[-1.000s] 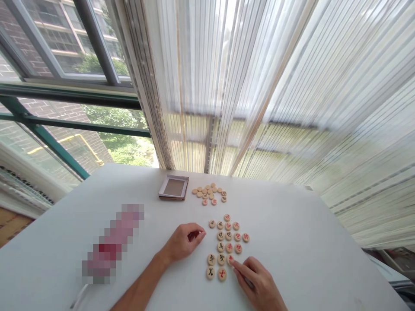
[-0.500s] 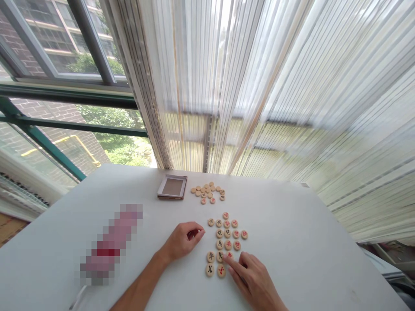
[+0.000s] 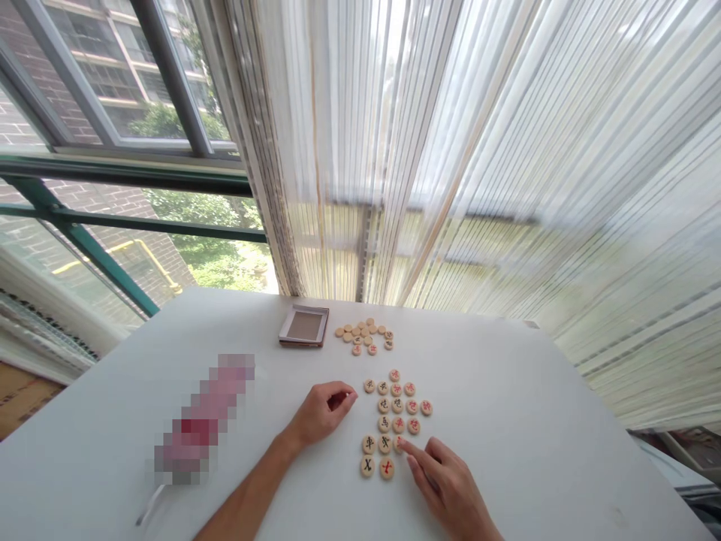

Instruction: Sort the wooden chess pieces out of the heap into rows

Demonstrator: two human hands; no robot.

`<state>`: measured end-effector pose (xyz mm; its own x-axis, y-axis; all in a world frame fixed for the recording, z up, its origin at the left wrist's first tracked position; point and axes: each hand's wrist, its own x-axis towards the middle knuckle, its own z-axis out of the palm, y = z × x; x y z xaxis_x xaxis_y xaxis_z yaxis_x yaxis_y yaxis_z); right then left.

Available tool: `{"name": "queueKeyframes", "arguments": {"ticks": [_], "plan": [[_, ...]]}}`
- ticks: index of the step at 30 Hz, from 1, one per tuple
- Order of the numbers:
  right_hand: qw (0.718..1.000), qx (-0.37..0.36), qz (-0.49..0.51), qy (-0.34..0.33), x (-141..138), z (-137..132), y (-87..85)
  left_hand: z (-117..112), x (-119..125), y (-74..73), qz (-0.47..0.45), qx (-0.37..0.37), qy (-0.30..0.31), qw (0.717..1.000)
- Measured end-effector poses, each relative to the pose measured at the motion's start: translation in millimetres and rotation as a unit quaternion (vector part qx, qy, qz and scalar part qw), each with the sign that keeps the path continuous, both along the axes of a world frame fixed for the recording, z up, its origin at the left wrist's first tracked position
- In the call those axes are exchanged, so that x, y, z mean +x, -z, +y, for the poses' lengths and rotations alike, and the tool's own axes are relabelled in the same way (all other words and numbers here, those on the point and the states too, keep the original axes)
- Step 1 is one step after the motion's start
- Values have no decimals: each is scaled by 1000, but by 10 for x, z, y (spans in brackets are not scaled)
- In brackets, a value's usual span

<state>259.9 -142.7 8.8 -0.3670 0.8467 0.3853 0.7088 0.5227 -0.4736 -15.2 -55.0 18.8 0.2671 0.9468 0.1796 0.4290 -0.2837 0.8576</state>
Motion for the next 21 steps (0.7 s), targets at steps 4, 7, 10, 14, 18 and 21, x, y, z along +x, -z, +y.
{"name": "queueKeyframes", "arguments": {"ticks": [4,7,10,14,18,21], "plan": [[996,-16,84,28,16,11,-31,56,13,-50,-21,-3,-26,999],[988,-32,139,61,49,94,-92,199,8,-135,-25,10,-47,999],[982,-22,171,76,74,285,-203,426,10,-227,-26,24,-56,998],[979,10,185,87,73,626,-341,696,82,-304,-14,54,-60,997],[984,21,160,74,107,875,-282,767,199,-323,10,92,-43,995],[990,13,130,59,179,963,-150,699,272,-319,30,119,-28,992]]}}
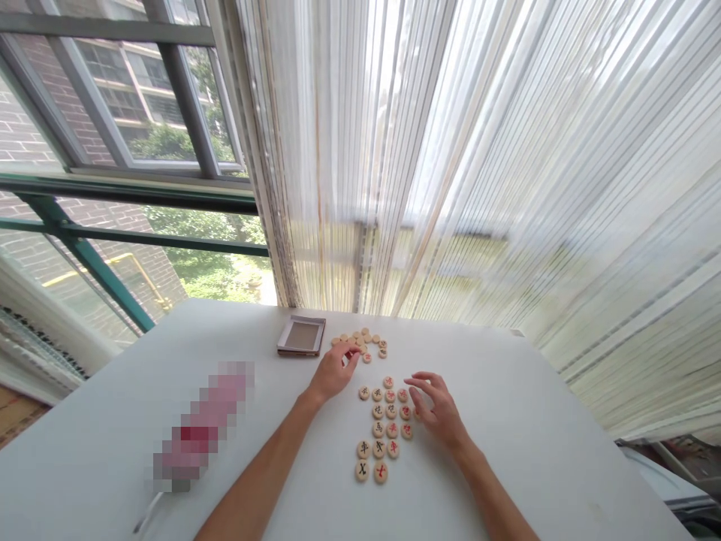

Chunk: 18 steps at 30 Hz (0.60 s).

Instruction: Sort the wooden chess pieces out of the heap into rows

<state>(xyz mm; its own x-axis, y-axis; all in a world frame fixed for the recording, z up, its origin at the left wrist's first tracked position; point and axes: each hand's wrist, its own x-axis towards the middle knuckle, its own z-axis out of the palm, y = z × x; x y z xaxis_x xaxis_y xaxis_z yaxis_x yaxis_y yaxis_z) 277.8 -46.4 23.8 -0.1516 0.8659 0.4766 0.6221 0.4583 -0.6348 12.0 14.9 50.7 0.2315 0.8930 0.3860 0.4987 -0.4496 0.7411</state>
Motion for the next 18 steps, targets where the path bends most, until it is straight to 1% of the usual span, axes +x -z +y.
{"name": "queueKeyframes", "arguments": {"ticks": [2,5,6,8,10,12,18], "plan": [[1000,-15,-11,-12,46,22,68,-92,48,6,17,15,21,1000],[999,-32,-23,-28,83,21,109,-272,137,19,57,37,91,994],[998,-36,-27,-32,87,17,112,-332,169,23,98,60,125,985],[998,-40,-36,-35,88,9,113,-434,232,30,163,82,161,970],[998,-42,-42,-36,87,6,115,-498,281,34,206,89,172,959],[997,-42,-45,-35,89,7,120,-524,310,35,231,89,169,954],[997,-45,-45,-36,101,18,138,-518,316,40,251,83,165,950]]}}
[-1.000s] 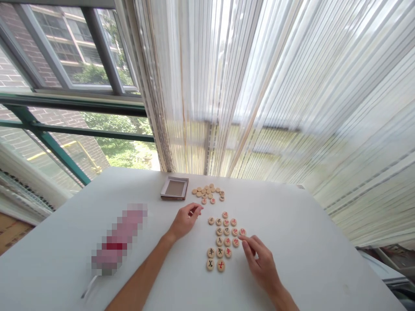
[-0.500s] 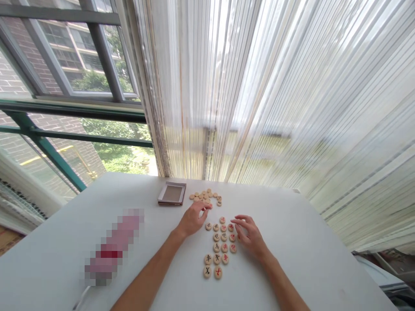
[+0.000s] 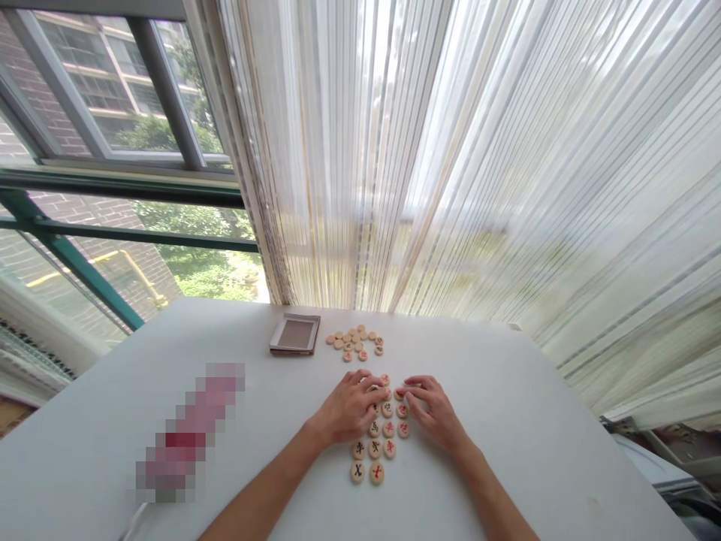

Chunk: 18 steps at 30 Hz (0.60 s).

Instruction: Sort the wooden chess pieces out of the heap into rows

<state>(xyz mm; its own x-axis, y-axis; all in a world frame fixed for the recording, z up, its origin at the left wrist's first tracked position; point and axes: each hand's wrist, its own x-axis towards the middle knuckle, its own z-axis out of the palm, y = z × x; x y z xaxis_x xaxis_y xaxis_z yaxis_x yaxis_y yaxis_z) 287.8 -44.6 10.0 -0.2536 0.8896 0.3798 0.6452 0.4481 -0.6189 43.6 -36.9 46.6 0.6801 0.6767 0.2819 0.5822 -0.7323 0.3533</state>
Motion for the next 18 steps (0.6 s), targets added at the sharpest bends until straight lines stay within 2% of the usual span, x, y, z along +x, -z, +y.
{"name": "queueKeyframes", "arguments": {"ticks": [14,18], "plan": [[998,-17,55,-21,37,-57,-34,75,-165,28,-110,5,-29,993],[997,-32,63,-18,48,-51,-44,125,-271,79,-156,13,-67,985]]}}
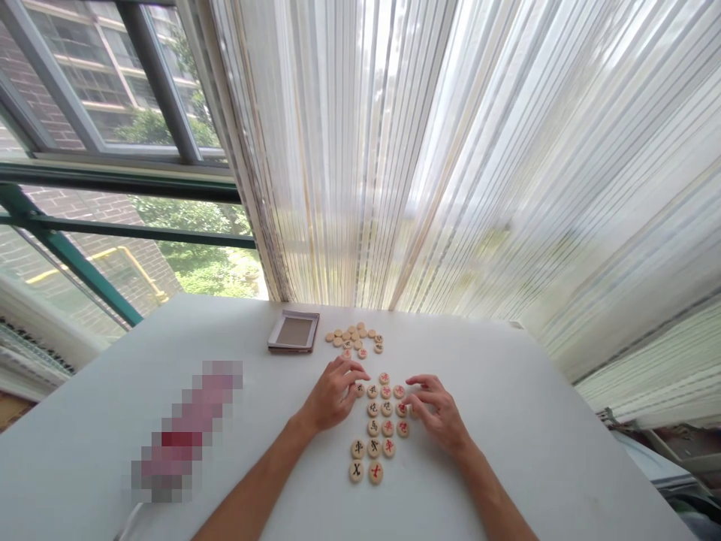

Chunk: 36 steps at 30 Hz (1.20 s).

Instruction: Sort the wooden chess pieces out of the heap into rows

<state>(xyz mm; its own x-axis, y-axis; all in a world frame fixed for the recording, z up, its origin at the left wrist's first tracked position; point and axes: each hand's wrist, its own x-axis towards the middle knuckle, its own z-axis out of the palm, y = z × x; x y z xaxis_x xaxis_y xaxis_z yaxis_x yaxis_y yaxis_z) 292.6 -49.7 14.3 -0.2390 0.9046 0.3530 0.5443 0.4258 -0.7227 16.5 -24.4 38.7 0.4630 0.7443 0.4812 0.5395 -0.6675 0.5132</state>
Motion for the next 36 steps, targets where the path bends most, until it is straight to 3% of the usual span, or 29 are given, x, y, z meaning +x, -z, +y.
{"name": "queueKeyframes", "arguments": {"ticks": [7,13,26,31,33,36], "plan": [[1000,29,-5,3,-104,-159,-127,164,-259,127,-79,18,-83,993],[990,25,-106,-84,-290,-380,-239,218,-348,167,-93,12,-128,987],[983,-7,-141,-121,-302,-401,-249,202,-322,195,-95,-11,-130,987],[983,-2,-138,-122,-343,-419,-277,153,-285,122,-93,-28,-114,989],[982,7,-145,-122,-372,-429,-302,101,-280,59,-82,-64,-96,990],[981,17,-151,-124,-406,-442,-334,-14,-278,-33,-19,-216,-16,976]]}}
